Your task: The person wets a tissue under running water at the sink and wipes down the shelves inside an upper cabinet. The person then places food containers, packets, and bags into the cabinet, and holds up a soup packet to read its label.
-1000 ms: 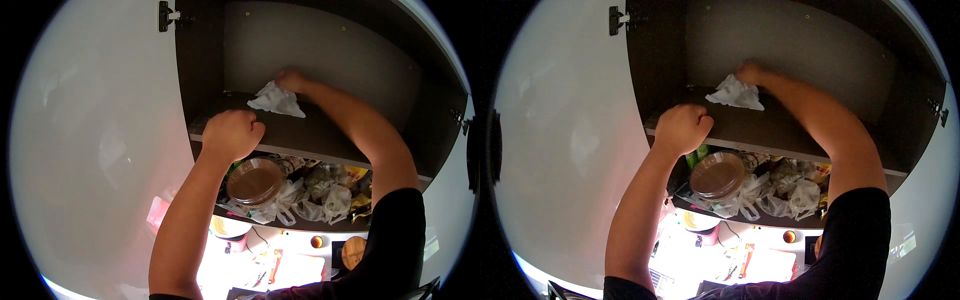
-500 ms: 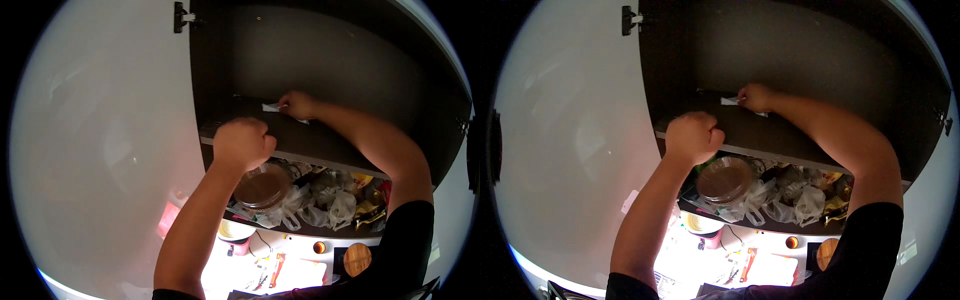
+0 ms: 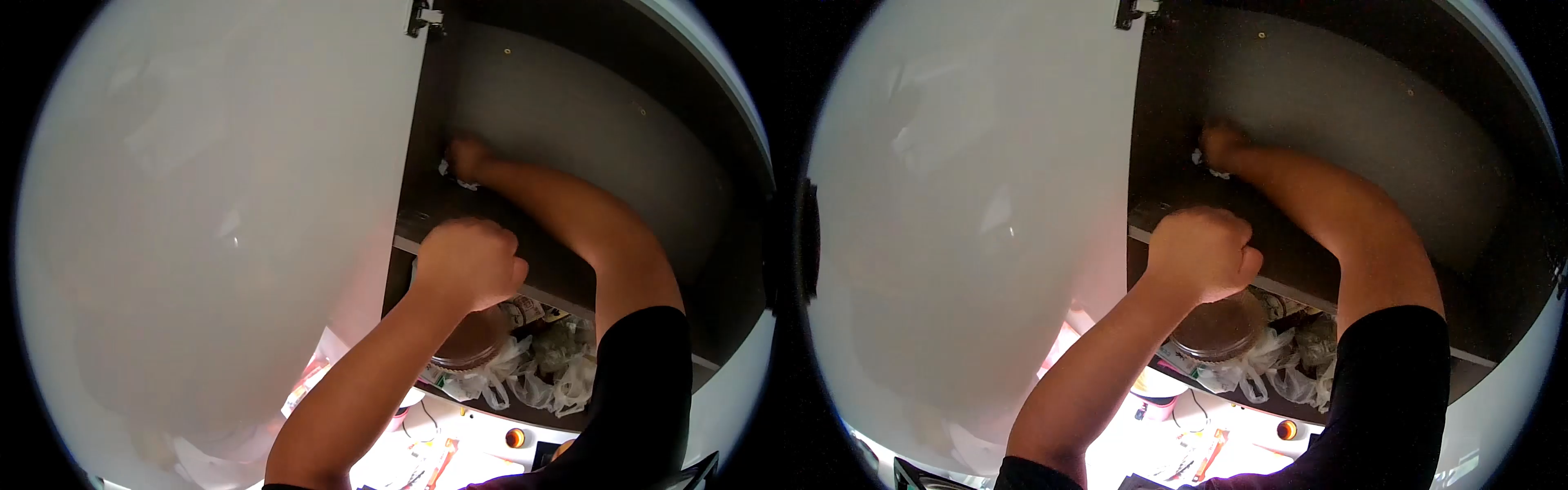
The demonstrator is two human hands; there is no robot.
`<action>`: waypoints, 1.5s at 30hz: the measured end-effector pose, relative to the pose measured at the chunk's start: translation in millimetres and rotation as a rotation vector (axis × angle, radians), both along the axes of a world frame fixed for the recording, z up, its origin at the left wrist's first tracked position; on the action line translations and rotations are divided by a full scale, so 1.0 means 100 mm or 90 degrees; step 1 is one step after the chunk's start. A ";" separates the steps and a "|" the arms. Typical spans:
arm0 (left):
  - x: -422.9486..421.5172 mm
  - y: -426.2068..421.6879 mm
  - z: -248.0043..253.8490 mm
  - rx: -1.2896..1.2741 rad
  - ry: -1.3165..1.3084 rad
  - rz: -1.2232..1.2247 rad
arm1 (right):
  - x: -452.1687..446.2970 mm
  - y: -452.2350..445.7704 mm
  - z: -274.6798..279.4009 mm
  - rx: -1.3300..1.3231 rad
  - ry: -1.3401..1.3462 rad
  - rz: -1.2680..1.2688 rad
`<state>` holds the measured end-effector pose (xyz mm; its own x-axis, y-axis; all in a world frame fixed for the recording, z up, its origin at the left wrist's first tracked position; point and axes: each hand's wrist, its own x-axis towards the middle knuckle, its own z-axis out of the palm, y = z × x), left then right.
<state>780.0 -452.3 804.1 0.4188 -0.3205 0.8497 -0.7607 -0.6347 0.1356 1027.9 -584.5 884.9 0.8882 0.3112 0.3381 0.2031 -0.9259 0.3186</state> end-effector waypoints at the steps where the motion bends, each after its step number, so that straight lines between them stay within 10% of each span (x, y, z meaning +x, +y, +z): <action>1: 0.00 0.01 0.00 0.010 -0.001 -0.009 | 0.07 0.02 -0.03 -0.103 0.040 -0.030; 8: -0.04 0.05 0.01 0.040 0.034 -0.004 | 0.26 -0.03 -0.19 -0.148 0.032 -0.051; 16: 0.02 -0.01 -0.02 0.008 -0.008 0.006 | -0.13 -0.42 -0.03 0.548 -0.001 0.100; 28: -0.02 0.05 0.01 0.044 0.031 -0.001 | 0.35 -0.09 -0.24 -0.044 -0.016 -0.067; 37: 0.01 -0.02 -0.03 0.015 -0.010 0.024 | -0.26 -0.52 -0.02 0.402 0.006 0.158; 45: -0.01 -0.01 -0.04 0.009 -0.014 0.017 | -0.08 -0.44 -0.17 0.161 0.042 0.159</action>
<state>779.3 -452.9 799.8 0.4082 -0.3209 0.8546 -0.7464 -0.6564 0.1100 1019.4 -628.9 868.1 0.8176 0.4359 0.3762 0.4462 -0.8926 0.0646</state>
